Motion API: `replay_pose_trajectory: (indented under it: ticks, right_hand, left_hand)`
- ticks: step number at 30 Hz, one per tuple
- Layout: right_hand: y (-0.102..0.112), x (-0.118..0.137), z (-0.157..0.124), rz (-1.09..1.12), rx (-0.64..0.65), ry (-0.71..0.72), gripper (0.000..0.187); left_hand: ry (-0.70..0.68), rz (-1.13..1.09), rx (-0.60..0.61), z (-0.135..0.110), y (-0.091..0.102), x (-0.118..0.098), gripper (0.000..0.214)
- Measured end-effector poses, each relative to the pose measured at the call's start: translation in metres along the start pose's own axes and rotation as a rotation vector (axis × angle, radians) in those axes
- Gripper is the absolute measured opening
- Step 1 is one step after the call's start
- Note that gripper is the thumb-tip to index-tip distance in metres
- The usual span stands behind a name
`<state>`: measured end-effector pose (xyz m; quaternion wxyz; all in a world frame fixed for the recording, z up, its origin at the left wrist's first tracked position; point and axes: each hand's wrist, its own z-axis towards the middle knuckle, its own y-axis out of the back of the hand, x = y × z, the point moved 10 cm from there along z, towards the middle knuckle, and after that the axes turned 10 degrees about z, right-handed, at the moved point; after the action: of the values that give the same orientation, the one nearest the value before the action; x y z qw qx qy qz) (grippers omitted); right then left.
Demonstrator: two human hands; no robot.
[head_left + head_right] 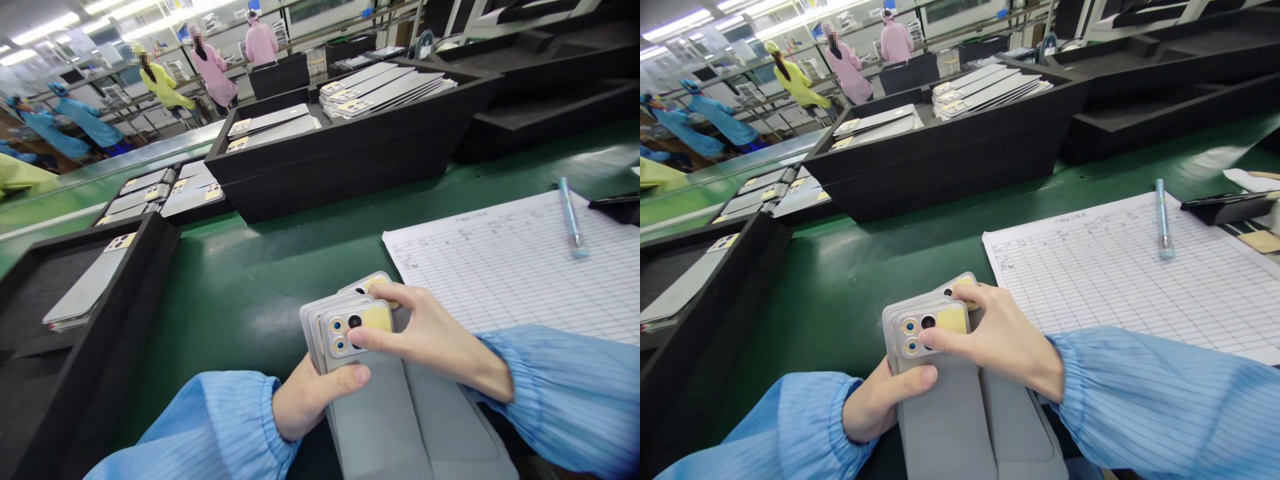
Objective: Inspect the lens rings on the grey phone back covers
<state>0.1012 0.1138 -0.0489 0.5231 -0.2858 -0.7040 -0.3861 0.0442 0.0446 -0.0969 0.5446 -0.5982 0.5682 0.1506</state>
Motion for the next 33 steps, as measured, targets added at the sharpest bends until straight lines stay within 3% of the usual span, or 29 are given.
replay_pose_trajectory:
  ticks: [6,14,26,33]
  right_hand:
    - [-0.001,-0.003,0.002,-0.06,0.016,0.009,0.032]
    - [-0.003,-0.001,0.001,0.07,0.051,-0.004,0.034]
    - [-0.002,-0.003,0.0,0.05,0.057,0.061,0.038]
    - [-0.003,-0.002,0.001,0.085,0.074,0.08,0.039]
  left_hand:
    - [0.066,-0.022,0.055,-0.003,-0.004,0.007,0.037]
    - [0.087,-0.082,0.077,-0.003,-0.006,0.007,0.035]
    - [0.078,-0.291,-0.025,-0.002,0.006,0.008,0.044]
    - [0.07,-0.257,-0.041,-0.002,0.006,0.005,0.053]
